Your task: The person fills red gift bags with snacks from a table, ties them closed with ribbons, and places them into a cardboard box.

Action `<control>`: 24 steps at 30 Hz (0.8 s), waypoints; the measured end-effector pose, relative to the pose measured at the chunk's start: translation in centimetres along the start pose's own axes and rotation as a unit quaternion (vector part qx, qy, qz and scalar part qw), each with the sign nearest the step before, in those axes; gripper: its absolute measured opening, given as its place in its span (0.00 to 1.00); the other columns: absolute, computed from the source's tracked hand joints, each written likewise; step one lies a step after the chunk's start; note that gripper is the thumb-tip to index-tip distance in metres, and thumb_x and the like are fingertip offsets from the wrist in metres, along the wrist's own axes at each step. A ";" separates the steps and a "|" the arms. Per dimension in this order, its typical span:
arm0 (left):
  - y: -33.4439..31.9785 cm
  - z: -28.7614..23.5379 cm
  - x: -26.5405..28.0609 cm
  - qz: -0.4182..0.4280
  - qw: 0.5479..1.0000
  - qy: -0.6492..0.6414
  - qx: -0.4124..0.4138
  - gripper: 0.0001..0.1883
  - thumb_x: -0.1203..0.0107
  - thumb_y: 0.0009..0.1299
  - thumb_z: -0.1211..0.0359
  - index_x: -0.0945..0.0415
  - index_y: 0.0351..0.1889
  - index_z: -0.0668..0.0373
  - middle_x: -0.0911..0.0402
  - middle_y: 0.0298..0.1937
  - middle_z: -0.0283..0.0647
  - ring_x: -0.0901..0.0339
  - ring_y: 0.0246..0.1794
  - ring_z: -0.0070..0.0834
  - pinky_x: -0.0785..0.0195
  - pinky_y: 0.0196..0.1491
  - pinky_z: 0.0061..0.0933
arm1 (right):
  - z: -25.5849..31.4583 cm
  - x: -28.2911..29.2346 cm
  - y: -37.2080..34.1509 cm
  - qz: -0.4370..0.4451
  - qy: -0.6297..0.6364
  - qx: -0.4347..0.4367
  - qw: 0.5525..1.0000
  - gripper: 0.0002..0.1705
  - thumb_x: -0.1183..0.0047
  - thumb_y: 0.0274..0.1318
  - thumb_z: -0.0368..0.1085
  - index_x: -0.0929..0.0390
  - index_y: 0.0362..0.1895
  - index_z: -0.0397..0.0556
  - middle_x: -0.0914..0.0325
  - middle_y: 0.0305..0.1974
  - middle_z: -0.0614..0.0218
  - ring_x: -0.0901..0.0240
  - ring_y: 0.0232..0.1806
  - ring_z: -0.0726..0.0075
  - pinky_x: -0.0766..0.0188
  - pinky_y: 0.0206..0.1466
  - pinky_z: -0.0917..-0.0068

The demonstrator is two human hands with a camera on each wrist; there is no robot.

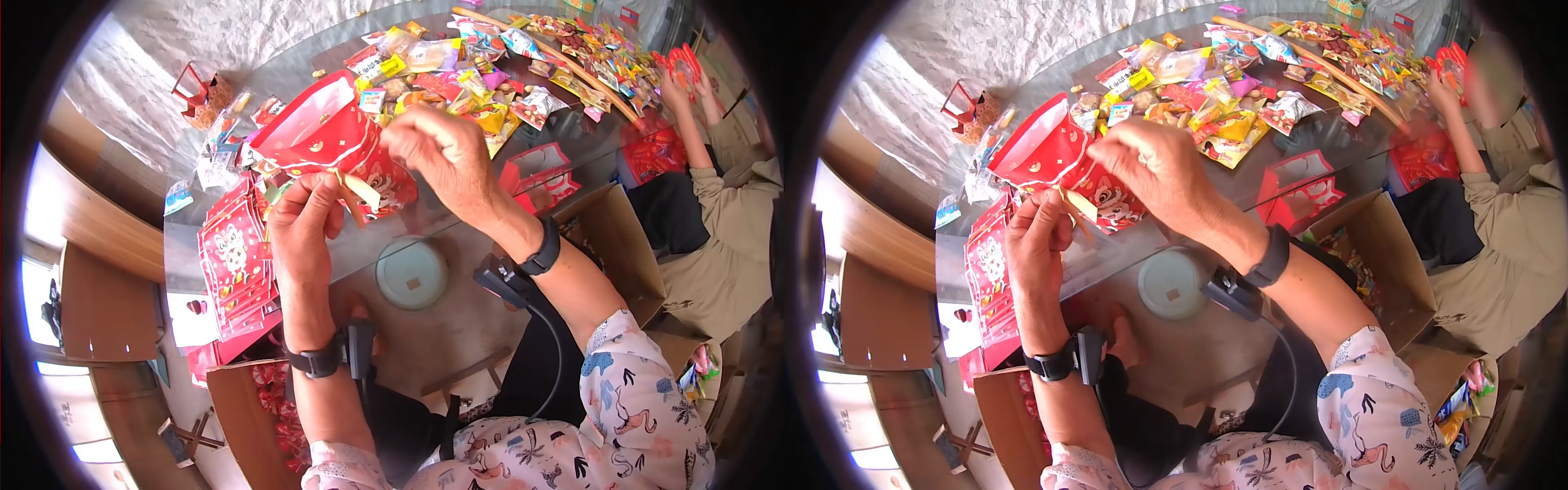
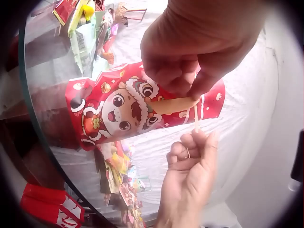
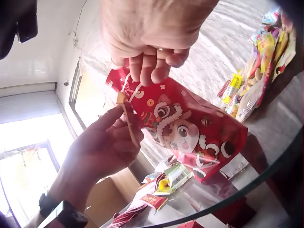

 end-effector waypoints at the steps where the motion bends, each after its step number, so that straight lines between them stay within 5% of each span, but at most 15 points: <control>1: 0.0 0.2 0.0 -0.011 1.000 -0.014 0.008 0.08 0.41 0.72 0.66 0.19 0.37 0.61 0.25 0.22 0.28 0.38 0.18 0.11 0.52 0.21 0.15 | 0.7 -0.2 -0.5 0.042 0.020 -0.058 0.997 0.07 0.41 0.60 0.33 0.20 0.37 0.41 0.22 0.26 0.68 0.28 0.27 0.78 0.33 0.29 0.75; 2: 0.0 0.3 0.0 -0.022 0.999 -0.028 0.015 0.08 0.41 0.72 0.66 0.19 0.37 0.61 0.26 0.22 0.28 0.38 0.18 0.11 0.52 0.21 0.16 | 1.2 -0.8 -0.9 0.060 0.056 -0.106 0.991 0.13 0.41 0.63 0.39 0.19 0.32 0.40 0.25 0.20 0.72 0.32 0.22 0.83 0.36 0.25 0.79; 5: -0.2 0.6 0.4 -0.021 0.999 -0.037 0.021 0.08 0.43 0.74 0.65 0.20 0.42 0.60 0.27 0.22 0.27 0.38 0.19 0.11 0.53 0.21 0.14 | 1.8 -1.7 -1.2 0.139 0.157 -0.224 0.952 0.14 0.43 0.64 0.40 0.19 0.32 0.40 0.24 0.21 0.73 0.34 0.22 0.85 0.37 0.25 0.82; 12: -1.1 -0.1 0.2 -0.046 0.996 -0.069 0.031 0.09 0.44 0.74 0.65 0.20 0.44 0.61 0.25 0.24 0.27 0.38 0.20 0.11 0.52 0.22 0.13 | 0.2 -2.9 -2.2 0.220 0.282 -0.265 0.896 0.10 0.44 0.65 0.38 0.21 0.36 0.44 0.22 0.30 0.71 0.29 0.27 0.83 0.34 0.29 0.83; 17: -1.1 0.5 0.8 -0.073 0.992 -0.100 0.024 0.08 0.39 0.71 0.65 0.18 0.40 0.61 0.26 0.21 0.25 0.39 0.19 0.10 0.53 0.23 0.14 | 0.0 -3.7 -3.0 0.236 0.393 -0.353 0.816 0.10 0.43 0.63 0.39 0.22 0.37 0.45 0.22 0.30 0.70 0.28 0.26 0.79 0.32 0.30 0.80; 24: -1.2 1.5 1.8 -0.076 0.993 -0.089 0.003 0.08 0.43 0.73 0.67 0.18 0.42 0.61 0.22 0.28 0.28 0.32 0.27 0.13 0.40 0.32 0.16 | -0.4 -5.1 -3.5 0.246 0.496 -0.412 0.723 0.13 0.41 0.62 0.41 0.24 0.45 0.47 0.24 0.29 0.72 0.28 0.27 0.76 0.32 0.30 0.79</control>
Point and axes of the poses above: each hand's wrist, its own y-axis towards the middle knuckle, its own x-axis out of the back of the hand, z = x × y, the point moved 1 cm from there along y, towards the middle knuckle
